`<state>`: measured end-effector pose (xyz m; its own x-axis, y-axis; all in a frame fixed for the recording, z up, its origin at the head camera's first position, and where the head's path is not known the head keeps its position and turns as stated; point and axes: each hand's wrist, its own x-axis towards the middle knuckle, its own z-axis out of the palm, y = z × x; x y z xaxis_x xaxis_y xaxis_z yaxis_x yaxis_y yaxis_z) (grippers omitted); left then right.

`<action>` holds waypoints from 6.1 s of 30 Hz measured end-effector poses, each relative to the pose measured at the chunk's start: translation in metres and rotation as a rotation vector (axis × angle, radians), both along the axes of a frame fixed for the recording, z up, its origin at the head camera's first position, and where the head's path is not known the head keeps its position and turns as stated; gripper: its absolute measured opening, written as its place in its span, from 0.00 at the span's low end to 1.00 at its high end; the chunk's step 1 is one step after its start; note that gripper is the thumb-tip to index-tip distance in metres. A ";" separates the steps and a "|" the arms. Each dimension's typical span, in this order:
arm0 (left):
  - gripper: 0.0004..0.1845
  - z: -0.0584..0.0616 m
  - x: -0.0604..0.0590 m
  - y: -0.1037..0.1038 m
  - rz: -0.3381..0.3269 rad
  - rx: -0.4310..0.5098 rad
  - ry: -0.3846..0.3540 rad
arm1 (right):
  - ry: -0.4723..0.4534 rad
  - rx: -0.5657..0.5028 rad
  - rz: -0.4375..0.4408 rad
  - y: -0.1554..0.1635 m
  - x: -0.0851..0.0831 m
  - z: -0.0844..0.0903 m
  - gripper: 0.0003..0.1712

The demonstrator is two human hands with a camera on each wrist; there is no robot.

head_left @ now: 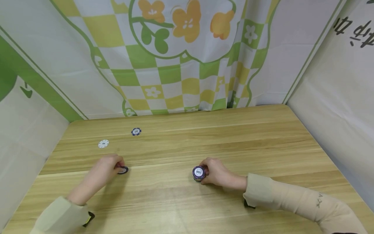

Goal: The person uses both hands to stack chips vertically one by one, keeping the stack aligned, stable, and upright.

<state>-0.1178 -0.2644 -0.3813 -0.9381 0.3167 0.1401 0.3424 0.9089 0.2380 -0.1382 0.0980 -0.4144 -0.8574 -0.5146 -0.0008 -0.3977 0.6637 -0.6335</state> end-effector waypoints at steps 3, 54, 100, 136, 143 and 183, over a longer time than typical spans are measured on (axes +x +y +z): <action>0.09 0.001 0.000 0.005 -0.010 -0.006 -0.001 | -0.001 0.000 -0.003 0.000 0.000 0.000 0.27; 0.08 -0.004 -0.018 0.105 -0.272 0.144 -0.102 | -0.021 -0.025 0.004 0.000 -0.001 0.000 0.27; 0.12 -0.024 -0.028 0.161 -0.009 0.951 -0.774 | -0.004 -0.008 0.006 0.000 0.000 0.001 0.26; 0.08 -0.023 -0.026 0.185 0.032 0.793 -0.639 | -0.038 0.005 0.003 0.000 -0.003 0.000 0.26; 0.08 -0.022 -0.033 0.171 -0.115 0.572 -0.433 | -0.030 0.011 -0.008 0.000 -0.001 0.002 0.26; 0.18 -0.016 -0.112 0.049 -0.132 -0.059 -0.024 | -0.025 0.014 -0.008 -0.001 0.000 0.000 0.27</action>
